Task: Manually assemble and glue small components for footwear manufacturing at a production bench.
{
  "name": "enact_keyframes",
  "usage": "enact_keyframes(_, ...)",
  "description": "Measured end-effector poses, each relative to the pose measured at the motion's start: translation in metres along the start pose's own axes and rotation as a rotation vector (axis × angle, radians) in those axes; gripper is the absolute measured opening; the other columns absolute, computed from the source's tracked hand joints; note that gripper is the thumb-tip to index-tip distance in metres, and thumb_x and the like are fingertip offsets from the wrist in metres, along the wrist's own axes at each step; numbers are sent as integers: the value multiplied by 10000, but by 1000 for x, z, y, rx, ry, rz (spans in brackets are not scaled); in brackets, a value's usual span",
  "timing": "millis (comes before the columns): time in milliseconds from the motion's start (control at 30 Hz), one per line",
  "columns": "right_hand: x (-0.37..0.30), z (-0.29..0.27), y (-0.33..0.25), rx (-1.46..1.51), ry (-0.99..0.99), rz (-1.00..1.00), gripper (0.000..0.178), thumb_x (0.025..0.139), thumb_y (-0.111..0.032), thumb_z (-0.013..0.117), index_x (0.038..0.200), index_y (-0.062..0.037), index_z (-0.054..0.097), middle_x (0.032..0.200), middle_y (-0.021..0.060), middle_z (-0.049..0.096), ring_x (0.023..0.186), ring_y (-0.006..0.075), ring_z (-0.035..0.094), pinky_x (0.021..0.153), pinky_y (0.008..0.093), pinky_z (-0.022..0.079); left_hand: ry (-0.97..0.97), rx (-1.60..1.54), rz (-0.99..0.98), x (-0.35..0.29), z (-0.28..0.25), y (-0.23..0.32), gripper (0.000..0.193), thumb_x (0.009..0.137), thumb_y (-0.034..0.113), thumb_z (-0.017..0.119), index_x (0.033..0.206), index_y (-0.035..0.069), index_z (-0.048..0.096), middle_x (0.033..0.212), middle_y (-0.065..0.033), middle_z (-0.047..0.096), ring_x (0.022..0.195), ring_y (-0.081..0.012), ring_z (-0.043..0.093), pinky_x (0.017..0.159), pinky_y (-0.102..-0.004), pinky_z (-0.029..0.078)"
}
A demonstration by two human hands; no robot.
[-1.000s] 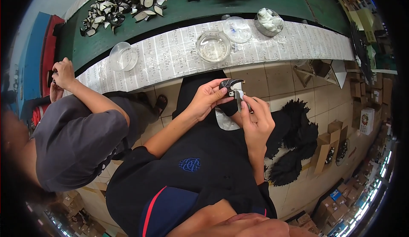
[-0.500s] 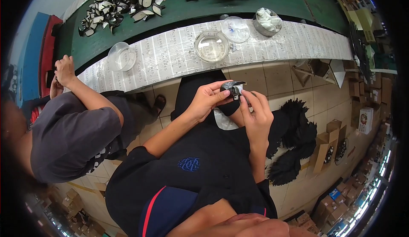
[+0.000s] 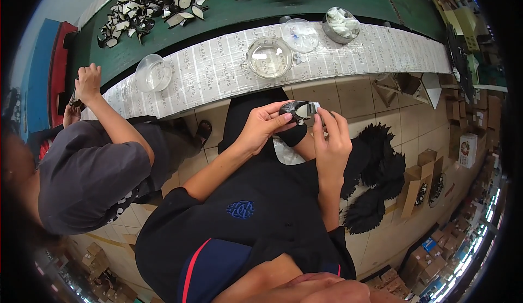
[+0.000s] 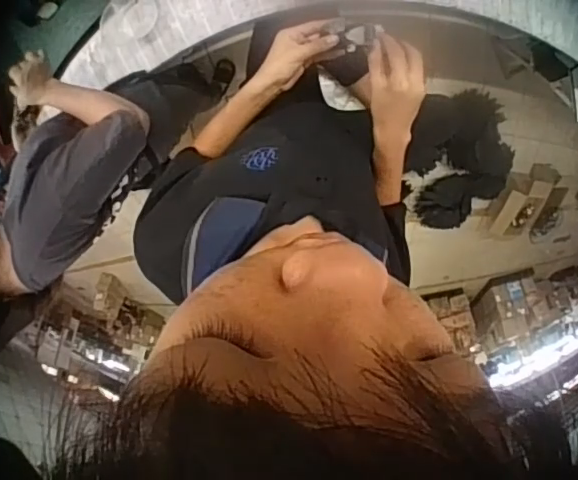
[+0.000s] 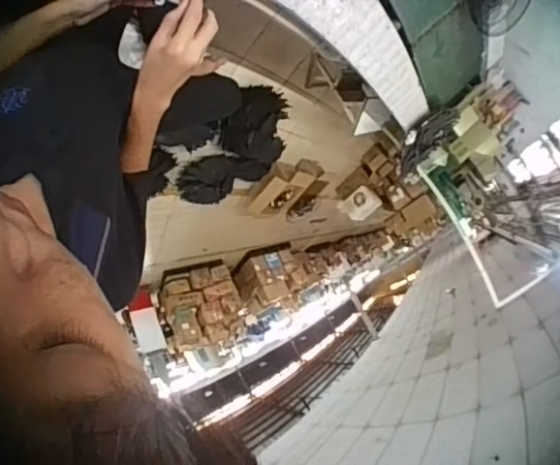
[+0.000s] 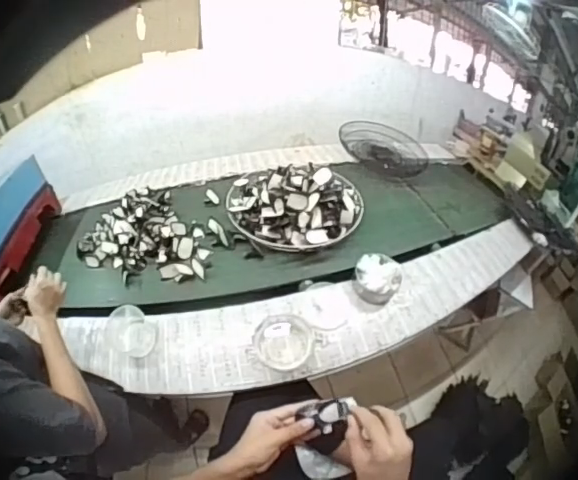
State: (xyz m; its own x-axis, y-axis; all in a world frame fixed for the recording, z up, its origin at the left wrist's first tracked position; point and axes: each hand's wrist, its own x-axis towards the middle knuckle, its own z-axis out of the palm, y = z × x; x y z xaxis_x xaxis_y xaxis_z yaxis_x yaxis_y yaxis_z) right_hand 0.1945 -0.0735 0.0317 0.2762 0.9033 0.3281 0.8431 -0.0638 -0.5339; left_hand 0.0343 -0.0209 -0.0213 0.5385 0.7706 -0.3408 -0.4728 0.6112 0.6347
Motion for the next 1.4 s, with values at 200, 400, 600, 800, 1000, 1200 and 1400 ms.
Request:
enact_keyframes(200, 2, -6, -5, 153, 27, -27, 163, 840, -17, 675, 1003, -7, 685, 929, 97, 648, 707, 159, 620, 598, 264, 501, 6, -34, -6, 3, -5, -3, 389, 952, 108, 567, 1311, -22, 494, 1202, -95, 614, 1080, -170, 609, 941, -343, 529)
enact_keyframes(400, -3, 0, -13, 239, -21, -7, 160, 836, -14, 678, 995, -4, 690, 917, 97, 667, 730, 151, 629, 621, 260, 513, 17, -39, -25, 3, -3, -3, 396, 964, 119, 545, 1324, -28, 470, 1220, -101, 602, 1104, -180, 601, 953, -349, 523)
enact_keyframes(600, -5, 3, -13, 283, -26, -45, 199, 825, -15, 689, 1022, 1, 672, 942, 114, 622, 632, 144, 605, 521, 255, 469, 17, -55, -12, 2, -1, -3, 388, 967, 118, 539, 1320, -30, 477, 1209, -105, 607, 1096, -184, 606, 953, -343, 520)
enact_keyframes(800, -8, 1, -10, 166, 8, -33, 168, 830, -10, 678, 998, -6, 686, 926, 102, 655, 739, 176, 632, 620, 275, 522, 26, -67, -2, 1, 1, -1, 373, 964, 113, 546, 1304, -33, 493, 1184, -106, 624, 1074, -161, 618, 923, -331, 540)
enact_keyframes(1000, -13, 1, -4, 62, 33, 27, 156, 841, -141, 703, 990, -95, 697, 946, 62, 631, 696, 211, 642, 952, 609, 363, 30, -52, -10, 2, 0, -2, 396, 969, 133, 540, 1322, -36, 476, 1201, -116, 608, 1062, -181, 619, 944, -349, 526)
enact_keyframes(1200, -7, -7, 8, 60, 97, -13, 164, 845, -30, 675, 1008, -10, 679, 928, 101, 648, 714, 188, 632, 620, 280, 520, 37, -63, -21, 1, 0, -2, 385, 974, 146, 535, 1310, -36, 489, 1193, -116, 613, 1010, -185, 643, 929, -350, 534)
enact_keyframes(1400, -3, -28, 32, 153, 180, 201, 149, 864, -38, 662, 1006, -5, 691, 847, 78, 638, 668, 127, 596, 570, 244, 484, 35, -69, -49, -10, 10, 10, 385, 984, 170, 522, 1307, -36, 491, 1187, -109, 617, 1000, -175, 647, 924, -346, 538)
